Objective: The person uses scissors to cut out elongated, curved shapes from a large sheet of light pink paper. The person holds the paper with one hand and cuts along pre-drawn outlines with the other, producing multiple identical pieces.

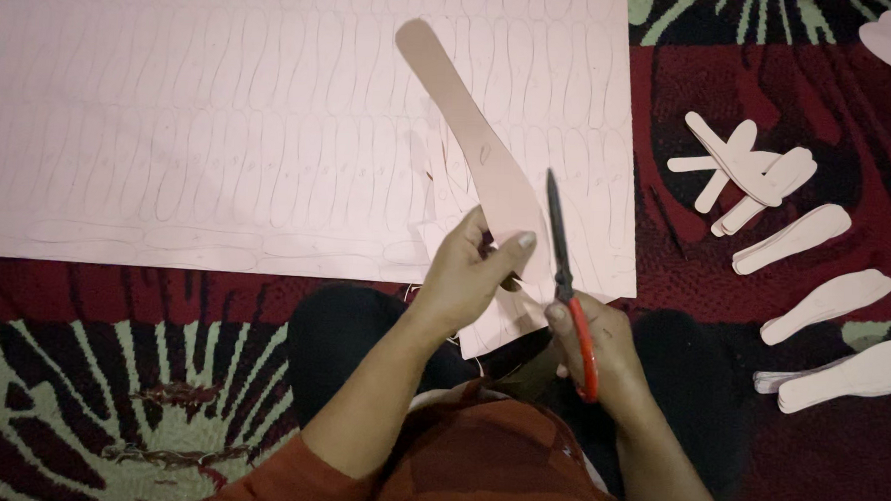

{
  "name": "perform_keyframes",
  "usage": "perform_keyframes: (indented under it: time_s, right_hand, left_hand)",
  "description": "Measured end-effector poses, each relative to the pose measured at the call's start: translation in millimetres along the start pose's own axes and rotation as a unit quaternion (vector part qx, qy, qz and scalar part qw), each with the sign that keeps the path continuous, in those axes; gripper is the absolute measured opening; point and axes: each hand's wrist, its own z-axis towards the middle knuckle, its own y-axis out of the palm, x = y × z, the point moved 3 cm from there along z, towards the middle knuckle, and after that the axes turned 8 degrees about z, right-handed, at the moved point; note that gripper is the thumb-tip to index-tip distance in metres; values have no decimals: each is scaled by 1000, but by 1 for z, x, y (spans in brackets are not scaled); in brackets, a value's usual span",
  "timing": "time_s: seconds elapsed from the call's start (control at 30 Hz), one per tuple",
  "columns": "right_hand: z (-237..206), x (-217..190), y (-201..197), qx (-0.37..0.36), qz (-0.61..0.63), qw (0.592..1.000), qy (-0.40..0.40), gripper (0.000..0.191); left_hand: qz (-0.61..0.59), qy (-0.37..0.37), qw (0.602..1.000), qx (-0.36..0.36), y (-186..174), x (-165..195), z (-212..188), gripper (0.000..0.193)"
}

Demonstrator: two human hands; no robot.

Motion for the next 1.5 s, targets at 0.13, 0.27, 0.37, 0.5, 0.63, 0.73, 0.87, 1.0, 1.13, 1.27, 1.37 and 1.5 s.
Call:
perform_keyframes:
  time_s: [0.13, 0.27, 0.37, 0.5, 0.63, 0.73, 0.87, 1.0, 1.13, 1.27, 1.37, 1.5]
  right_hand:
    - [9, 6, -2, 7, 76, 997, -13, 41]
    - [19, 12, -2, 8, 126, 992, 15, 39]
    - [26, 15, -6, 42, 103, 992, 53, 41]
    - [32, 20, -6, 56, 100, 992, 45, 40]
    - [39, 25, -2, 28, 138, 989, 46, 41]
    - [33, 29, -7, 44, 84, 994, 50, 40]
    - [34, 27, -17, 80, 102, 991, 33, 37]
    - [31, 19, -38, 112, 170, 976, -77, 44]
    - [32, 27, -39, 126, 203, 971, -9, 43]
    - [33, 33, -17, 45, 165, 985, -24, 43]
    - [33, 36, -6, 4, 152, 988, 4, 36]
    - [27, 32, 5, -62, 144, 985, -66, 32]
  left_hand:
    - [59, 17, 998, 32, -15, 3, 16, 35]
    - [60, -12, 994, 88, -28, -11, 55, 49]
    - [243, 65, 945, 211, -21, -38, 73, 72]
    - [368, 153, 915, 62, 17, -103, 47, 70]
    - [686, 132, 678, -230, 66, -162, 14, 36]
    - [667, 226, 679, -209, 73, -167, 5, 39]
    - [582, 213, 781, -82, 37, -140, 34, 36]
    - [467, 103, 877, 44, -1, -97, 55, 36]
    - [167, 69, 976, 124, -9, -64, 46, 33]
    - [-42, 99, 990, 89, 4, -50, 38, 35]
    - [-80, 137, 984, 86, 6, -42, 28, 39]
    - [-125, 63, 988, 59, 3, -32, 14, 39]
